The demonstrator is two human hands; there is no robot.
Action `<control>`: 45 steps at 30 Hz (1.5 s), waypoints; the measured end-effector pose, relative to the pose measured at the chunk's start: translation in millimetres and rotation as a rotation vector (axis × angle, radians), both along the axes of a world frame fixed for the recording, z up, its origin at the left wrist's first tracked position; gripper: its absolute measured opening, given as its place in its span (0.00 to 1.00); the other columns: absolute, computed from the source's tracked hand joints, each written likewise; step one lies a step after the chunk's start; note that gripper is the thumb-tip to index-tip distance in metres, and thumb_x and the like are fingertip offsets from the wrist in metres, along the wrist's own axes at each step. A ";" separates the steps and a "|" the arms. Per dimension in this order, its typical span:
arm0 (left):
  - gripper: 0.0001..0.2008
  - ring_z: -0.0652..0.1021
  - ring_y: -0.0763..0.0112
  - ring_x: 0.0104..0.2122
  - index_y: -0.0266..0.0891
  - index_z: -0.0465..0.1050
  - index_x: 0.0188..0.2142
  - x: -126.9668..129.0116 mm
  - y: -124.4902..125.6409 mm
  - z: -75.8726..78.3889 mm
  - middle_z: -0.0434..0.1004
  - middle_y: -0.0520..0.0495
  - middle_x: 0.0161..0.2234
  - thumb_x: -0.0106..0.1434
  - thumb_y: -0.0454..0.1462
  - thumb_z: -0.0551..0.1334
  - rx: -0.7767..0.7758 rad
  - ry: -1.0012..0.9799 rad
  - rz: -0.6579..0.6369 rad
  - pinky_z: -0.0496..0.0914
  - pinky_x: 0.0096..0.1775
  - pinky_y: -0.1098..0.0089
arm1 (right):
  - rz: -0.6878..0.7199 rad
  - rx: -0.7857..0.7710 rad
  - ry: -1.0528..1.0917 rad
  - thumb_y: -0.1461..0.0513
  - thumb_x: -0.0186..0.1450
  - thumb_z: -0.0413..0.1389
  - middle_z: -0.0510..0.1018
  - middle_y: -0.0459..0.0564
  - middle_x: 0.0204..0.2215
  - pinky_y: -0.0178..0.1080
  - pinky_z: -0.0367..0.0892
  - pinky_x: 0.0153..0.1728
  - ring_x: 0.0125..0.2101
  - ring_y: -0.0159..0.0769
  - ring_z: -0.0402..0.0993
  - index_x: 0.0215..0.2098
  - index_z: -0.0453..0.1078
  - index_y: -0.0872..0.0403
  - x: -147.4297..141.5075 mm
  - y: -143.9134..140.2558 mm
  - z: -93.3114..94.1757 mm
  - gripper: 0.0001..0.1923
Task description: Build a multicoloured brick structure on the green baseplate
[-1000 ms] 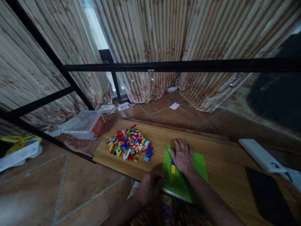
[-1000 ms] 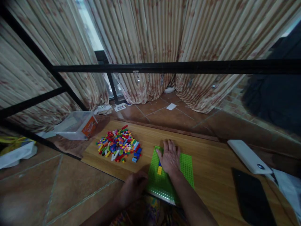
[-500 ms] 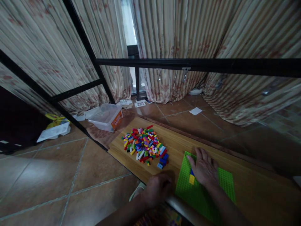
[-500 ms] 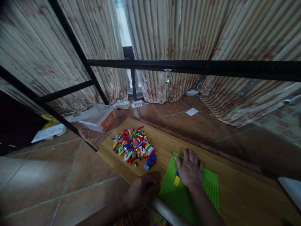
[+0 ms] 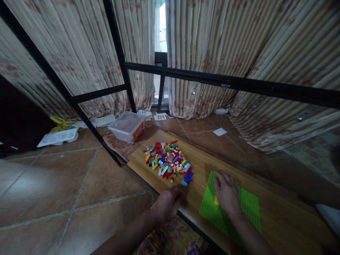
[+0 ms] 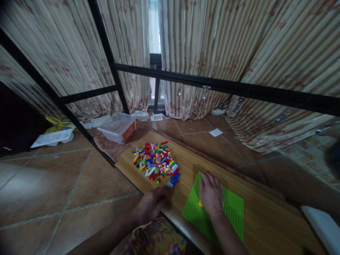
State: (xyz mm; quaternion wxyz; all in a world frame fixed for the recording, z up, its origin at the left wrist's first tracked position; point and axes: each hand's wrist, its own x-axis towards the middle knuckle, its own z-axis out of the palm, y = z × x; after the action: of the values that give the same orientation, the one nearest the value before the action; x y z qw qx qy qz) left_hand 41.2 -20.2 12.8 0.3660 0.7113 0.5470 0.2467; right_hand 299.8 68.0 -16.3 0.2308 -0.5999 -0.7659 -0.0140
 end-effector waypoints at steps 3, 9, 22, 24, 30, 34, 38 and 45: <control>0.10 0.76 0.67 0.39 0.41 0.71 0.41 0.1 7.7 0.9 0.75 0.47 0.40 0.63 0.34 0.53 0.042 0.070 -0.017 0.68 0.42 0.72 | 0.218 -0.048 0.061 0.62 0.67 0.44 0.74 0.53 0.50 0.47 0.63 0.54 0.51 0.43 0.68 0.50 0.70 0.51 -36.3 -0.9 4.1 0.18; 0.09 0.76 0.67 0.37 0.40 0.71 0.41 8.6 28.2 -4.5 0.74 0.44 0.41 0.65 0.36 0.53 0.203 0.176 -0.030 0.68 0.39 0.70 | 0.362 -0.156 0.183 0.69 0.64 0.46 0.74 0.51 0.49 0.44 0.66 0.52 0.49 0.39 0.69 0.48 0.72 0.50 -70.7 0.5 -1.1 0.19; 0.07 0.73 0.70 0.34 0.39 0.67 0.34 16.3 51.3 -24.8 0.72 0.46 0.33 0.66 0.36 0.52 0.451 0.267 -0.006 0.65 0.35 0.72 | 0.170 -0.194 0.171 0.68 0.64 0.52 0.75 0.51 0.36 0.43 0.65 0.46 0.42 0.42 0.69 0.38 0.70 0.53 -78.8 -20.1 14.7 0.08; 0.06 0.73 0.70 0.32 0.40 0.66 0.33 15.9 51.7 -25.2 0.72 0.47 0.32 0.66 0.36 0.53 0.473 0.276 0.001 0.65 0.34 0.71 | 0.133 -0.170 0.189 0.68 0.64 0.52 0.75 0.51 0.36 0.43 0.65 0.45 0.42 0.42 0.69 0.39 0.71 0.53 -81.1 -23.8 12.0 0.08; 0.06 0.74 0.69 0.33 0.41 0.67 0.34 14.9 53.6 -27.4 0.73 0.48 0.32 0.66 0.36 0.54 0.500 0.278 -0.006 0.66 0.36 0.71 | -0.012 -0.055 0.292 0.64 0.67 0.51 0.77 0.53 0.41 0.43 0.66 0.47 0.44 0.41 0.70 0.47 0.70 0.53 -80.6 -52.5 11.1 0.11; 0.05 0.75 0.68 0.34 0.41 0.68 0.35 14.8 54.8 -29.5 0.74 0.48 0.33 0.65 0.36 0.55 0.500 0.290 0.019 0.67 0.37 0.70 | -0.144 0.017 0.391 0.60 0.68 0.50 0.78 0.51 0.40 0.42 0.67 0.45 0.43 0.40 0.71 0.45 0.71 0.52 -57.9 -87.9 11.6 0.11; 0.05 0.75 0.68 0.34 0.41 0.68 0.35 14.9 55.8 -30.7 0.75 0.49 0.33 0.65 0.37 0.55 0.494 0.287 0.021 0.67 0.36 0.70 | -0.405 0.074 0.412 0.54 0.67 0.52 0.79 0.52 0.37 0.42 0.67 0.43 0.40 0.41 0.72 0.43 0.72 0.53 -18.1 -116.0 7.1 0.14; 0.04 0.76 0.68 0.35 0.41 0.69 0.36 14.6 57.5 -31.8 0.75 0.49 0.34 0.65 0.36 0.56 0.495 0.289 0.029 0.67 0.36 0.70 | -0.646 0.037 0.241 0.49 0.66 0.51 0.80 0.54 0.34 0.44 0.63 0.41 0.37 0.45 0.72 0.40 0.74 0.56 11.1 -115.5 -0.8 0.20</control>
State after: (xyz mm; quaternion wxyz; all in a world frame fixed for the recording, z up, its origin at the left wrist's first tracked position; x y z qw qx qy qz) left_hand 55.8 37.3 -19.0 0.0959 0.7988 0.5268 0.2742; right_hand 310.8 -47.5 -17.2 0.3140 -0.8045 -0.5033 -0.0294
